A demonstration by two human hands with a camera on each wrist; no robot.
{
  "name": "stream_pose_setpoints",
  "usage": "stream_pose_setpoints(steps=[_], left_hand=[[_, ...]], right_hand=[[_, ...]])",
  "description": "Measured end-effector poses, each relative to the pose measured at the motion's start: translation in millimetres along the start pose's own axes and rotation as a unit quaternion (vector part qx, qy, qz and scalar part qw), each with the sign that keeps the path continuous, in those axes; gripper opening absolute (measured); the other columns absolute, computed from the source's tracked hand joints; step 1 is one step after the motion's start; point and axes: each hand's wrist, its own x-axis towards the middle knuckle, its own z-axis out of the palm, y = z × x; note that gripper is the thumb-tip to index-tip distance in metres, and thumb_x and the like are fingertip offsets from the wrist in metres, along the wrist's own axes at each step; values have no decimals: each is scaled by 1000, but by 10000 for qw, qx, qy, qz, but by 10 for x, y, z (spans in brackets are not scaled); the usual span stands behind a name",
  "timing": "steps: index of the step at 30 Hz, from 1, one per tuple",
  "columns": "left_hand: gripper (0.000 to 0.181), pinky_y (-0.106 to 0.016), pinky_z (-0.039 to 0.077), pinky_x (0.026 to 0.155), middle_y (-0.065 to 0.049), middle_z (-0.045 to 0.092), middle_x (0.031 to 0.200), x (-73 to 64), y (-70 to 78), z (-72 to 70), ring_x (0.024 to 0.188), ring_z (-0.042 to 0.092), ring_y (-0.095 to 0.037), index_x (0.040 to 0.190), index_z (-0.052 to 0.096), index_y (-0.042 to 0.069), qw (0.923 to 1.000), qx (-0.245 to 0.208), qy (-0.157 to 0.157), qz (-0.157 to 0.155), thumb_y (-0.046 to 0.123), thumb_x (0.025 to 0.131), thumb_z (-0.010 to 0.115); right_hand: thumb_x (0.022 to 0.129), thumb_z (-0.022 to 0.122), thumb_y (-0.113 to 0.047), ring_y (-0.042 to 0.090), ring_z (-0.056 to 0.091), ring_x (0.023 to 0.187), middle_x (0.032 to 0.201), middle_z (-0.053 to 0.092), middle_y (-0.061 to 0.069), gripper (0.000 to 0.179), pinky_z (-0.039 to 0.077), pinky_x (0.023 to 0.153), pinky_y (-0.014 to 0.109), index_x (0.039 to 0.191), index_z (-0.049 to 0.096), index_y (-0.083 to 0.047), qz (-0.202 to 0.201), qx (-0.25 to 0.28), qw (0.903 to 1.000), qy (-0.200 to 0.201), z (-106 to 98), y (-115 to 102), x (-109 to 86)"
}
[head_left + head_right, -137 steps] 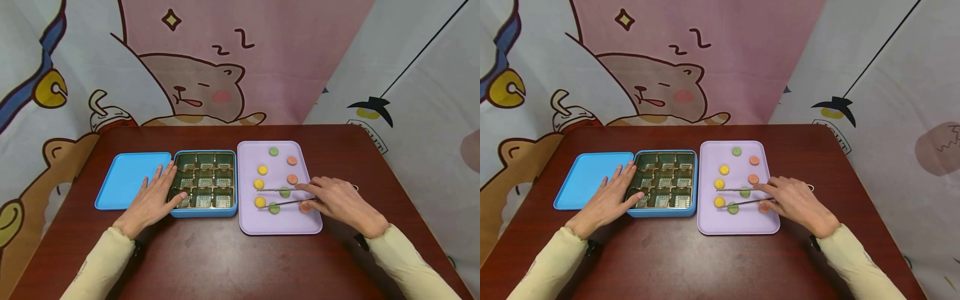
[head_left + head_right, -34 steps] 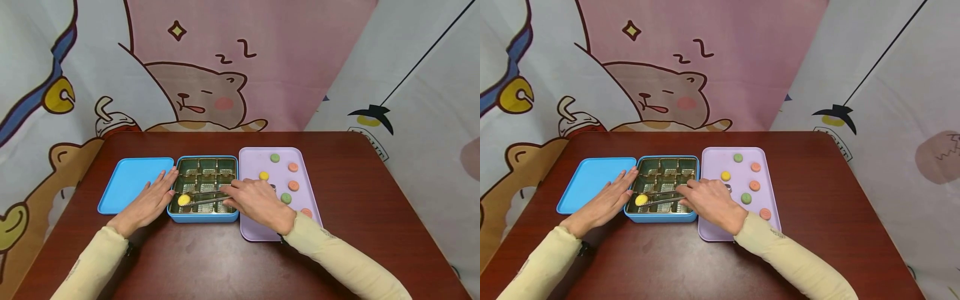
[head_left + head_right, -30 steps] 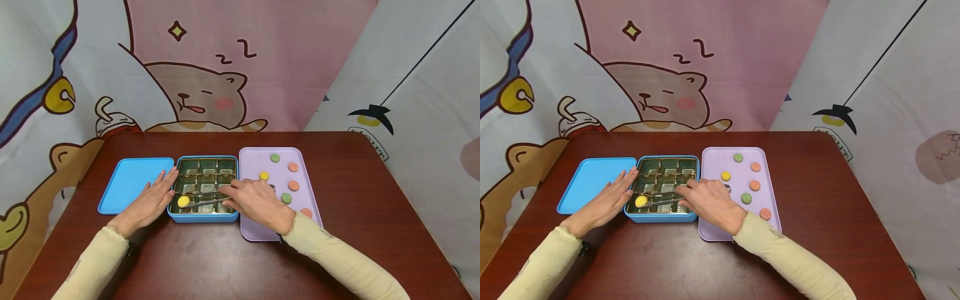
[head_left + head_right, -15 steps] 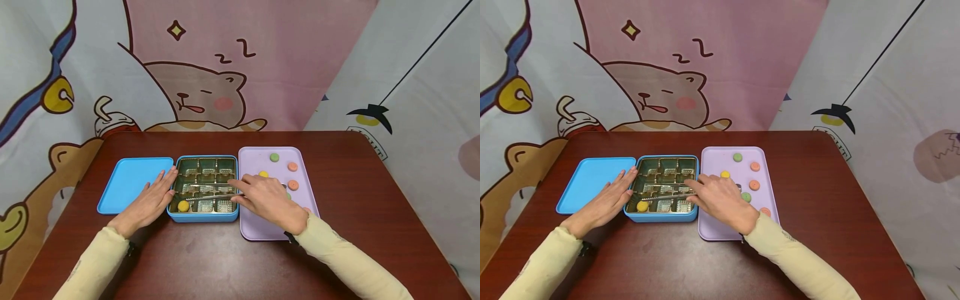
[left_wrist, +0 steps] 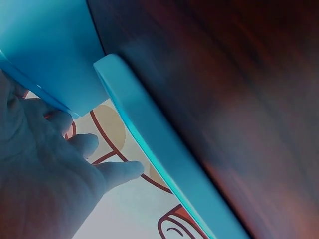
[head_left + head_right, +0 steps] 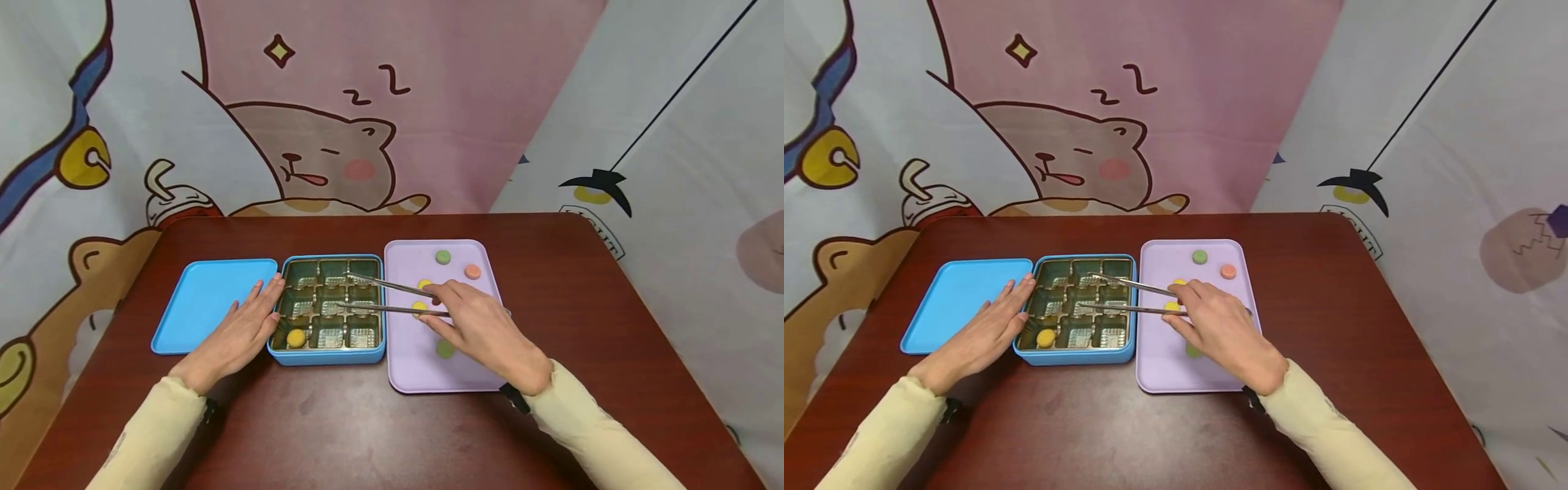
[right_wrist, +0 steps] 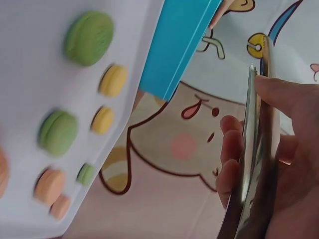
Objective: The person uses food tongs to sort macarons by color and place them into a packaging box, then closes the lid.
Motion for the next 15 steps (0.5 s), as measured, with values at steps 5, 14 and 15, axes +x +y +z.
stream_pose_setpoints(steps=[5,14,15], left_hand=[[62,-79,15,112,-8,9,174,-8,0,4,157,9,-43,168,12,13,10000,-11,19,-11,32,114,36],[62,-79,14,112,-7,8,174,-3,-4,10,157,9,-42,168,11,14,10000,-50,31,-5,32,114,35],[62,-79,14,112,-7,8,174,-3,-4,11,157,9,-43,168,11,14,10000,-53,30,0,32,114,35]], right_hand=[[93,77,-43,11,65,78,102,71,-2,46,53,57,35,130,68,-17,180,-10,9998,42,-50,156,-138],[91,77,-48,4,52,66,96,67,-9,45,44,55,29,129,69,-25,660,-190,9976,-89,-92,395,-379],[90,79,-48,4,51,66,95,67,-9,45,45,55,30,127,70,-24,706,-211,9972,-97,-92,418,-404]])
